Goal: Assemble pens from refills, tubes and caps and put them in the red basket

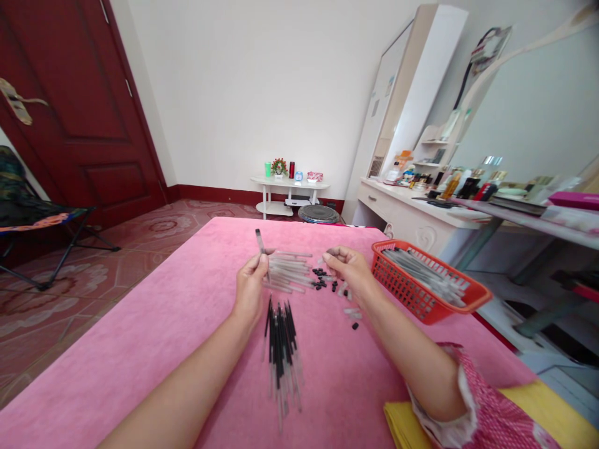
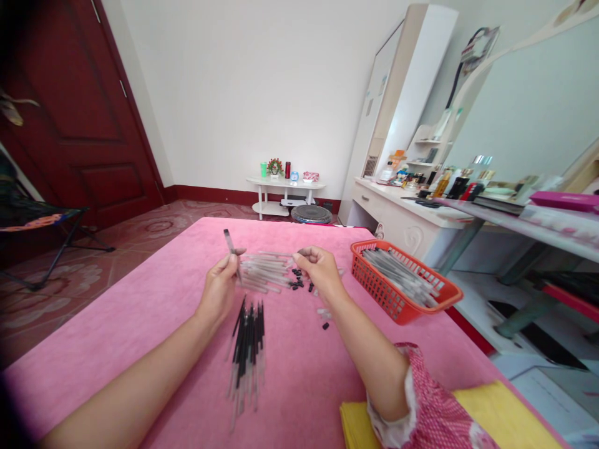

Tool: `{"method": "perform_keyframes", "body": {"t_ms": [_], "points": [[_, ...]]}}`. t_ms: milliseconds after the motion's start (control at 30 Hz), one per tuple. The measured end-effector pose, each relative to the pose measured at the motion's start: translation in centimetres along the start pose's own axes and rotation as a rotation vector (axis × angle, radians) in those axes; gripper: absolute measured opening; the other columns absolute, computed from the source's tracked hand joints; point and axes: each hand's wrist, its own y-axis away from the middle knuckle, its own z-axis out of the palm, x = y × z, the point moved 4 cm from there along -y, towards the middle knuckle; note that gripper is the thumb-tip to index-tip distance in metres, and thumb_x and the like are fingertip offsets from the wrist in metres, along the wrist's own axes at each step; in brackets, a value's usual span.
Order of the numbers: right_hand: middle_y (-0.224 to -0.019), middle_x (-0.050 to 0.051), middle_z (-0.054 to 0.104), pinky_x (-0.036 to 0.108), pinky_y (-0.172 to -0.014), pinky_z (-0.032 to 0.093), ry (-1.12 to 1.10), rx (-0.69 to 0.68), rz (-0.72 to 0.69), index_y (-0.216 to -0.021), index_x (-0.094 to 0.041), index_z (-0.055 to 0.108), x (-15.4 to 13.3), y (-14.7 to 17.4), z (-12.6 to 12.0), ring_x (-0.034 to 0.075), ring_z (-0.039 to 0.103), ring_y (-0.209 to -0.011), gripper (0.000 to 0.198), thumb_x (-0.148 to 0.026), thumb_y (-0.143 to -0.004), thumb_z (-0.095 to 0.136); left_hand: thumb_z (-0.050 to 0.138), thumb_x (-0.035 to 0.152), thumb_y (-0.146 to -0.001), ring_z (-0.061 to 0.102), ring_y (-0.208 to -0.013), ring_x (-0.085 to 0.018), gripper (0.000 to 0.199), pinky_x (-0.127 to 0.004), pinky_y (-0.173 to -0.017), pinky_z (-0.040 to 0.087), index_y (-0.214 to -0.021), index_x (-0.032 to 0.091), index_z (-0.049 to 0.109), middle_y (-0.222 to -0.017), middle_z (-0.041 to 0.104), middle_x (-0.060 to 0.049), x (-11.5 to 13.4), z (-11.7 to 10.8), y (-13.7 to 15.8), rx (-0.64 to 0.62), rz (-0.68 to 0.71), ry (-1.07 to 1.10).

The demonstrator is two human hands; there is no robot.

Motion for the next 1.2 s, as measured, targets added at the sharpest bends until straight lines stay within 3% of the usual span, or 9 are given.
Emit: {"method": "perform_keyframes", "body": {"t_ms": [100, 233, 367, 633, 1000, 1200], "points": [[-0.056, -0.001, 0.059, 0.018, -0.041, 0.043, -0.106, -0.071, 0.093, -0.070, -0.014, 0.058, 0.9, 0.2, 0.9, 0.007, 0.050, -0.043, 0.029, -0.036, -0.060, 0.074, 0.067, 0.027, -0.075, 0.051, -0.052, -0.005, 0.026, -0.016, -0.054, 0.044, -0.098, 0.016, 0.065, -0.066, 0.059, 0.003, -0.6, 0.1, -0.3, -0.033, -0.097, 0.248], [-0.062, 0.001, 0.064, 0.020, -0.047, 0.049, -0.145, -0.137, 0.129, -0.073, -0.014, 0.058, 1.9, 0.4, 1.6, 0.010, 0.059, -0.051, 0.029, -0.031, -0.057, 0.076, 0.066, 0.013, -0.074, 0.059, -0.060, -0.005, 0.011, -0.017, -0.062, 0.051, -0.086, 0.013, 0.066, -0.072, 0.064, 0.001, -1.8, -0.3, -0.4, 0.066, -0.208, 0.377], [-0.063, 0.002, 0.065, 0.022, -0.050, 0.051, -0.107, -0.152, 0.097, -0.076, -0.014, 0.058, 2.3, 0.4, 1.8, 0.013, 0.062, -0.055, 0.031, -0.031, -0.058, 0.076, 0.061, 0.006, -0.076, 0.063, -0.065, -0.008, 0.006, -0.020, -0.069, 0.054, -0.078, 0.011, 0.065, -0.073, 0.066, -0.001, -2.2, -0.3, -0.1, 0.132, -0.243, 0.381], [-0.062, 0.001, 0.064, 0.023, -0.049, 0.051, -0.048, -0.107, 0.008, -0.077, -0.015, 0.057, 2.0, 0.5, 1.7, 0.014, 0.062, -0.055, 0.031, -0.034, -0.059, 0.075, 0.063, 0.006, -0.075, 0.065, -0.067, -0.010, 0.005, -0.023, -0.069, 0.056, -0.076, 0.010, 0.065, -0.072, 0.067, -0.001, -2.3, -0.1, 0.4, 0.138, -0.281, 0.330], [-0.065, 0.000, 0.062, 0.025, -0.052, 0.051, 0.054, -0.142, -0.037, -0.078, -0.015, 0.057, 2.0, 0.9, 2.3, 0.013, 0.061, -0.056, 0.025, -0.031, -0.064, 0.070, 0.075, 0.013, -0.063, 0.065, -0.065, -0.010, 0.015, -0.022, -0.066, 0.055, -0.075, 0.011, 0.066, -0.074, 0.068, -0.002, -2.8, 0.6, 1.0, 0.044, -0.315, 0.232], [-0.065, 0.002, 0.063, 0.025, -0.051, 0.051, 0.135, -0.161, -0.074, -0.083, -0.014, 0.061, 2.0, 1.0, 2.7, 0.013, 0.061, -0.054, 0.018, -0.028, -0.071, 0.062, 0.073, 0.009, -0.065, 0.065, -0.067, -0.010, 0.011, -0.020, -0.066, 0.055, -0.074, 0.010, 0.067, -0.076, 0.069, -0.004, -3.2, 0.6, 1.1, 0.046, -0.343, 0.226]]}}
